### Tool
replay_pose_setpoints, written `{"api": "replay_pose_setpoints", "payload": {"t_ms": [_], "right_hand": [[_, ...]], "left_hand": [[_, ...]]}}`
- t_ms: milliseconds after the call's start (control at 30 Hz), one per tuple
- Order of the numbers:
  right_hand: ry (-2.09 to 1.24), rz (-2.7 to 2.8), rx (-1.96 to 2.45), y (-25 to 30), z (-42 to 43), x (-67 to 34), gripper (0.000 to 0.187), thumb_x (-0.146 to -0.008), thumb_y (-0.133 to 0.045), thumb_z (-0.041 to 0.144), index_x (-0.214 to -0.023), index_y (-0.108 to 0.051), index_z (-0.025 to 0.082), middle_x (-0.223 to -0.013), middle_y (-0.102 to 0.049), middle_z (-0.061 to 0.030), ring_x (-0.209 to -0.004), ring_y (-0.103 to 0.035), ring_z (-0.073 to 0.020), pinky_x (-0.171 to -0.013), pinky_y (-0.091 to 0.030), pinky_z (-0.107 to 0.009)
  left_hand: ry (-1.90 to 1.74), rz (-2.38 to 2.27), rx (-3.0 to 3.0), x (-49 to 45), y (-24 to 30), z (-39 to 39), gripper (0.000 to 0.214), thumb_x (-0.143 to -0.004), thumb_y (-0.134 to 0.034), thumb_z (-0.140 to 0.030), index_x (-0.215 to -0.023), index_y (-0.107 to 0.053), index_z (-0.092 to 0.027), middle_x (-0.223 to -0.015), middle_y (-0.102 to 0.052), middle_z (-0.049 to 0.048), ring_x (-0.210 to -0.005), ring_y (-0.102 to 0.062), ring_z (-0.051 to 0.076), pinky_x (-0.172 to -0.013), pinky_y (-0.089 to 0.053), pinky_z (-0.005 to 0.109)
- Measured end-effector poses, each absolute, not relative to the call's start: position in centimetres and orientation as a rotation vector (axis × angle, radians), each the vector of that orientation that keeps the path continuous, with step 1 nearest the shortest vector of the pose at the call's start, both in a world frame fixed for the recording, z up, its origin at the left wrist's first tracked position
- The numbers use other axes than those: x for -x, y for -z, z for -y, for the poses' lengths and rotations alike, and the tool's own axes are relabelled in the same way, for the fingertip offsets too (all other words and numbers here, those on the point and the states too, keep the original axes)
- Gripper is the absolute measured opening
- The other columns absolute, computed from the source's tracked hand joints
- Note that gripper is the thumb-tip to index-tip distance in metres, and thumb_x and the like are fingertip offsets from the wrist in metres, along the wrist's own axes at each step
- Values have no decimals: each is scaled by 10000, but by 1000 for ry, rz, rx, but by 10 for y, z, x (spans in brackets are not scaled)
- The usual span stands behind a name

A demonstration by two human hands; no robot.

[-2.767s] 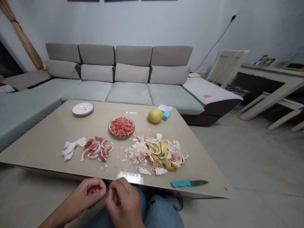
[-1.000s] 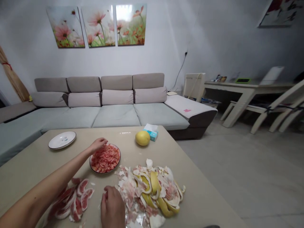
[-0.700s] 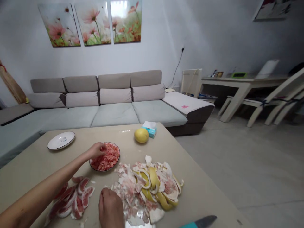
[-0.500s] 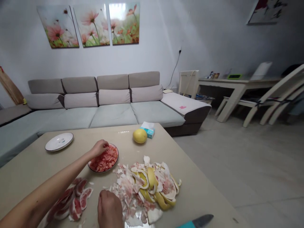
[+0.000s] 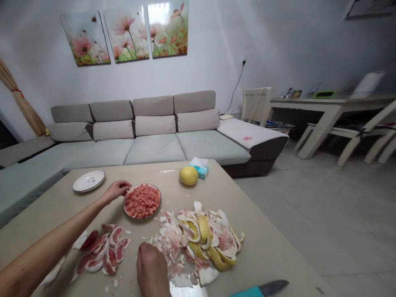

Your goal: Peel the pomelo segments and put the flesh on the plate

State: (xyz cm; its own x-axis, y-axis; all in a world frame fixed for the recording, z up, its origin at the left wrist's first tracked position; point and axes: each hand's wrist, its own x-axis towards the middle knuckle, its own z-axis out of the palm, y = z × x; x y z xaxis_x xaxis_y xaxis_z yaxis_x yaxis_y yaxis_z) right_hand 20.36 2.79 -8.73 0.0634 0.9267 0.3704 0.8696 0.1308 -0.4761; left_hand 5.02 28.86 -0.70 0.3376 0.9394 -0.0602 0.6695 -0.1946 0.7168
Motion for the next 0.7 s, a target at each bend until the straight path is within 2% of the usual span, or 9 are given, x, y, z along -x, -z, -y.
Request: {"api": "replay_pose_setpoints", "payload": {"t_ms": [200, 300, 367, 467, 567, 633, 700], "right_hand": [[-239, 1751, 1792, 83, -25, -200, 195, -900, -481, 154, -755, -596, 215, -706, -703, -22, -646, -655, -170, -562, -303, -252], [-305, 1734, 1818, 83, -26, -197, 175, -894, -503, 179, -745, -591, 206, -689, -694, -23, -630, -641, -170, -546, -285, -248], [-335, 1742, 1812, 86, -26, -193, 138, -877, -515, 160, -771, -592, 203, -702, -692, -15, -633, -634, -161, -549, -290, -236], [-352, 1758, 1812, 93, -25, -184, 123, -864, -526, 154, -766, -585, 200, -693, -676, 3, -628, -616, -142, -557, -296, -221], [-349, 1767, 1834, 98, -23, -175, 169, -864, -539, 191, -699, -576, 196, -635, -645, 9, -579, -579, -134, -539, -271, -228], [-336, 1765, 1857, 100, -23, -172, 239, -882, -517, 196, -652, -580, 195, -606, -636, 0, -552, -558, -135, -531, -245, -243], [-324, 1752, 1881, 100, -23, -171, 332, -915, -485, 218, -598, -580, 195, -577, -631, -13, -532, -544, -138, -528, -225, -257]], "left_hand": [[-503, -1588, -1898, 52, 20, -239, 273, -913, -577, -313, -1129, -599, -148, -1078, -652, 75, -865, -654, 191, -735, -563, 378], [-498, -1561, -2001, 78, 30, -196, 164, -899, -568, -285, -905, -647, -141, -818, -668, 23, -721, -642, 178, -686, -542, 345], [-507, -1494, -2095, 83, 38, -163, 161, -885, -536, -273, -843, -654, -173, -756, -666, 16, -725, -640, 203, -710, -528, 350], [-522, -1376, -2229, 75, 49, -118, 185, -864, -532, -288, -956, -674, -212, -882, -693, 59, -846, -641, 243, -848, -501, 403], [-531, -1271, -2342, 60, 59, -90, 294, -805, -601, -235, -1094, -657, -247, -1168, -654, 110, -1137, -552, 293, -1045, -368, 471], [-514, -1221, -2399, 49, 64, -83, 429, -753, -650, -179, -1173, -627, -262, -1302, -584, 115, -1251, -461, 307, -1083, -318, 473], [-476, -1192, -2446, 40, 68, -82, 557, -712, -688, -143, -1242, -591, -282, -1355, -548, 102, -1277, -426, 311, -1096, -289, 474]]}}
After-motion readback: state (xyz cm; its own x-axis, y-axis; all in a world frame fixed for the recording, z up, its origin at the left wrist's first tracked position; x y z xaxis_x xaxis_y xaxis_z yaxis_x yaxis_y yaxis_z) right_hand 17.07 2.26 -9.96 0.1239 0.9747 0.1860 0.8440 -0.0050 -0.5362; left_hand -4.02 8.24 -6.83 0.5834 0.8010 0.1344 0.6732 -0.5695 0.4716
